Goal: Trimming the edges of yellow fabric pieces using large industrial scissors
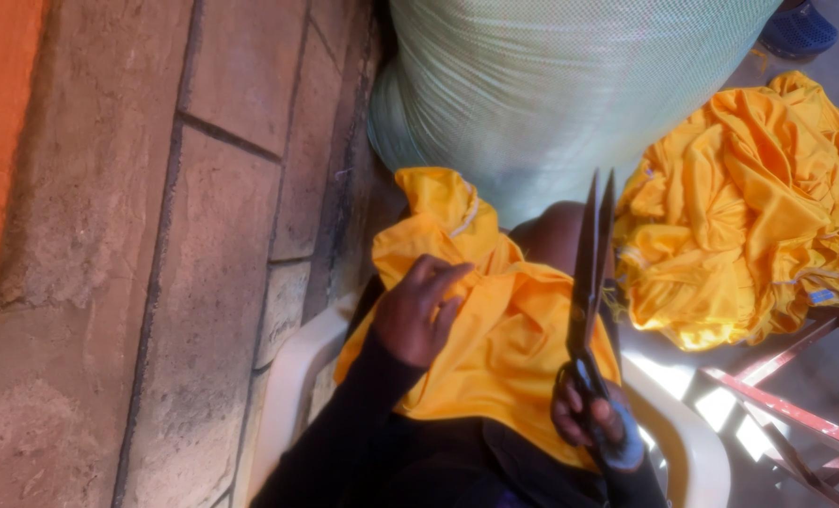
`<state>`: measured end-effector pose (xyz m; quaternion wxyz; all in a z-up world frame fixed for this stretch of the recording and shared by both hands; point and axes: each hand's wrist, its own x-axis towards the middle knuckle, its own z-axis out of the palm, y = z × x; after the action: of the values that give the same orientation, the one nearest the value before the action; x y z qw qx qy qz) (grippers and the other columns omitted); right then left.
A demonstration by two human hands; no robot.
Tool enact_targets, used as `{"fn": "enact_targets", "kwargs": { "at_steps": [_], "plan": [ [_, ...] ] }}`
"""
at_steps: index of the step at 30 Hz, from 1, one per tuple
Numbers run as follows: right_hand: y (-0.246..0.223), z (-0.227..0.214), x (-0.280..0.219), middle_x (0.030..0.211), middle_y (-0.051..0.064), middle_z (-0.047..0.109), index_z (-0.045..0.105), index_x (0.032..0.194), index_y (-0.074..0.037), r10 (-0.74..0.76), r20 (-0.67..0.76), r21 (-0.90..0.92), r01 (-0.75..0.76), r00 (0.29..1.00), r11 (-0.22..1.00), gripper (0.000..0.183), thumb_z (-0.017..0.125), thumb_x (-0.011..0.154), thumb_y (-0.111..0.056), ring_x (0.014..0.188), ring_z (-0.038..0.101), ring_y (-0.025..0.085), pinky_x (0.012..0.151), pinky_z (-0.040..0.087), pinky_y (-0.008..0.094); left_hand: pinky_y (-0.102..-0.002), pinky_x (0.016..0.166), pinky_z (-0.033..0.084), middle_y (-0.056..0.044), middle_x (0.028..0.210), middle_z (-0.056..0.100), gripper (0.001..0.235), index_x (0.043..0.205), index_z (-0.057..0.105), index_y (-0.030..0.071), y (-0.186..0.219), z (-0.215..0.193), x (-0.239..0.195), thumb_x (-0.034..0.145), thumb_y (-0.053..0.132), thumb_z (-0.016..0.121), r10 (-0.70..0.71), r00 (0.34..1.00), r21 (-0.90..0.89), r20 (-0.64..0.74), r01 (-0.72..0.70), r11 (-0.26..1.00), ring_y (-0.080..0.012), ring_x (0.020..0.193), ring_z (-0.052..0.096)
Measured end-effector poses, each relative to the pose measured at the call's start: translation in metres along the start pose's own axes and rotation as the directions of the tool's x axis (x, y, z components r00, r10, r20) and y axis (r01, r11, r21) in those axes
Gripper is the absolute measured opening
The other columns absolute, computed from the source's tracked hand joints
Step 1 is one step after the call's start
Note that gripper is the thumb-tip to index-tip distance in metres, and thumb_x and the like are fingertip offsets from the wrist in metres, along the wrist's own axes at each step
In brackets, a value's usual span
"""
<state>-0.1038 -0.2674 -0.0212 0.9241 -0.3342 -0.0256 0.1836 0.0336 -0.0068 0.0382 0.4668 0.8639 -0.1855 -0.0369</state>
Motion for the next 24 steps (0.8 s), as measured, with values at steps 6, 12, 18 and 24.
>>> {"fn": "enact_targets", "kwargs": {
  "at_steps": [6,12,18,24],
  "plan": [
    [-0.002,0.008,0.001,0.060,0.007,0.042,0.045,0.085,-0.005,-0.035,-0.014,-0.057,0.034,0.999,0.998,0.051,0.070,0.099,-0.048,0.039,0.031,0.008,0.031,0.028,0.023,-0.048,0.057,0.046,-0.002,0.099,0.053,0.009,0.087,0.067,0.021,-0.017,0.020,0.029,0.091,0.026,0.061,0.139,0.990,0.410,0.001,-0.127,0.903,-0.0279,0.079,0.058],
    [0.002,0.010,-0.003,0.064,0.006,0.041,0.048,0.086,-0.004,-0.054,-0.058,-0.110,0.047,0.997,0.993,0.050,0.070,0.100,-0.046,0.041,0.034,0.008,0.031,0.024,0.022,-0.045,0.058,0.042,-0.005,0.092,0.060,0.008,0.077,0.061,0.006,-0.051,0.022,0.042,0.081,0.011,0.064,0.406,0.909,0.513,0.094,-0.394,0.763,-0.0296,0.082,0.053],
    [0.009,0.001,-0.006,0.064,0.007,0.041,0.048,0.085,-0.002,-0.038,-0.069,-0.104,0.031,0.997,0.994,0.050,0.069,0.100,-0.045,0.039,0.035,0.009,0.030,0.024,0.022,-0.043,0.058,0.044,-0.003,0.072,0.056,0.016,0.096,0.063,0.021,-0.055,0.013,0.030,0.105,0.029,0.053,0.162,0.986,0.436,-0.041,-0.128,0.891,-0.0256,0.071,0.055],
    [0.010,-0.004,-0.006,0.066,0.007,0.042,0.048,0.086,-0.001,-0.024,-0.033,-0.083,0.021,0.999,0.996,0.049,0.070,0.100,-0.042,0.040,0.036,0.009,0.029,0.023,0.021,-0.041,0.074,0.049,-0.005,0.111,0.065,0.002,0.094,0.067,0.012,-0.030,-0.002,0.037,0.094,0.013,0.065,0.328,0.944,0.368,0.044,-0.321,0.873,-0.0281,0.088,0.061]
  ]
}}
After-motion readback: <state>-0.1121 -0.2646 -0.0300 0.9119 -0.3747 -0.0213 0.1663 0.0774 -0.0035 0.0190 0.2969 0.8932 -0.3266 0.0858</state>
